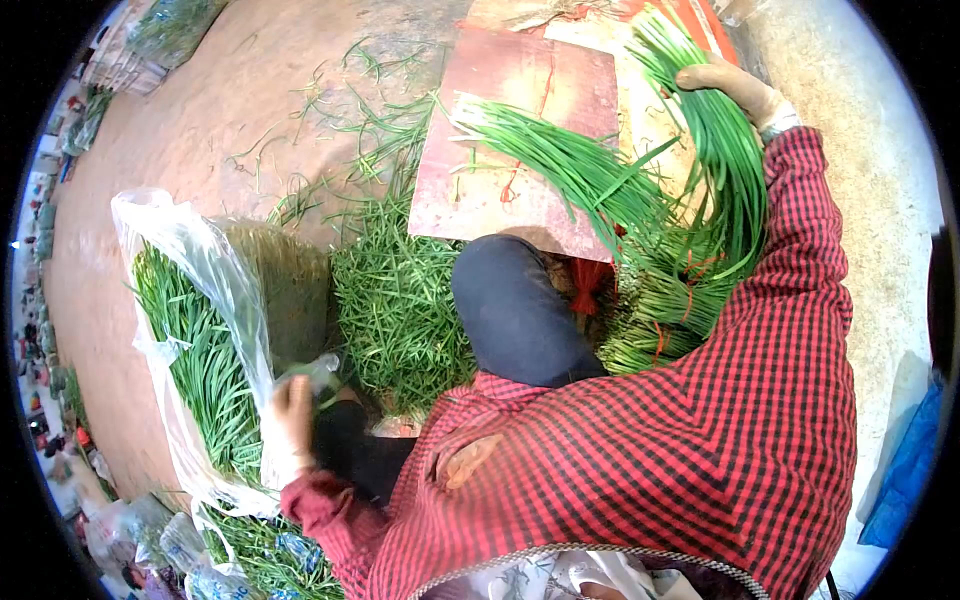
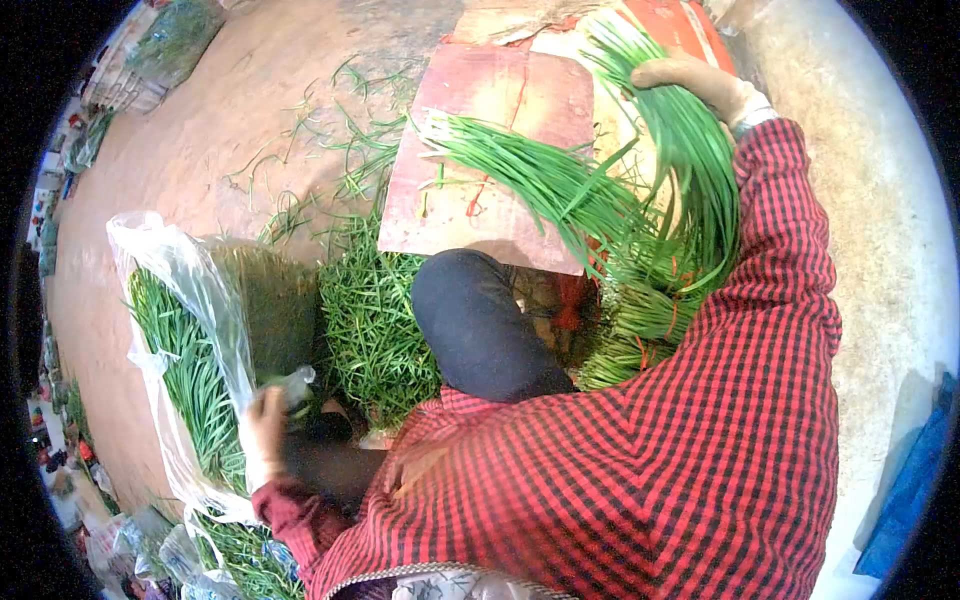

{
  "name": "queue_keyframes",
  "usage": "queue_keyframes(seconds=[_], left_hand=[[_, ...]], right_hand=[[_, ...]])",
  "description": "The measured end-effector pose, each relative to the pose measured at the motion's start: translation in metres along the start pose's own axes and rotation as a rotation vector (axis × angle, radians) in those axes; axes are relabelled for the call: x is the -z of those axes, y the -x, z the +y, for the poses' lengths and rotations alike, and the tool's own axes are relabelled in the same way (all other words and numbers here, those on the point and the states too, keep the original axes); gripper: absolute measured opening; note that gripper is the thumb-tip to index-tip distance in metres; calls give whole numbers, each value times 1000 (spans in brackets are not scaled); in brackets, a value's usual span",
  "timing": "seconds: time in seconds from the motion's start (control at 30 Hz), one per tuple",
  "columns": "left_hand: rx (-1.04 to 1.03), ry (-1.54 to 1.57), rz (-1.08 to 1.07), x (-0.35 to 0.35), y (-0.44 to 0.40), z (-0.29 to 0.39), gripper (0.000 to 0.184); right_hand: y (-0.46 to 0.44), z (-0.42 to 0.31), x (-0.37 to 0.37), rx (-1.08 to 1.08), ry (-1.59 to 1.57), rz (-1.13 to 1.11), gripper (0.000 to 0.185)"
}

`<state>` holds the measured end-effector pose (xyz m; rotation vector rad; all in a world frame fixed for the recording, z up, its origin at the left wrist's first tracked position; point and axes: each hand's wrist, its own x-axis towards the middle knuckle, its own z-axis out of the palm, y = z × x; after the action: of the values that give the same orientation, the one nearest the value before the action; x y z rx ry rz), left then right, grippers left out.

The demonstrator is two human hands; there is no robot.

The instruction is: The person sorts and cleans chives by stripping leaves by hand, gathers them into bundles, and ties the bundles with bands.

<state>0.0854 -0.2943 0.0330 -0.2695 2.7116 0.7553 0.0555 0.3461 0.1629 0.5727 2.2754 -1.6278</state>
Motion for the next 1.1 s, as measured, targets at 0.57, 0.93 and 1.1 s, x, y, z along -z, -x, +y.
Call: queue_keyframes(seconds=[0.57, 0.93, 1.1], left_hand=[[-927, 142, -34, -208, -124, 250, 33], [-892, -93, 111, -220, -122, 215, 9], [-912, -93, -17, -205, -111, 193, 10]], right_hand=[[-208, 61, -154, 233, 830, 36, 84], [-187, 50, -187, 344, 655, -150, 83], [-176, 66, -208, 339, 1071, 38, 90]])
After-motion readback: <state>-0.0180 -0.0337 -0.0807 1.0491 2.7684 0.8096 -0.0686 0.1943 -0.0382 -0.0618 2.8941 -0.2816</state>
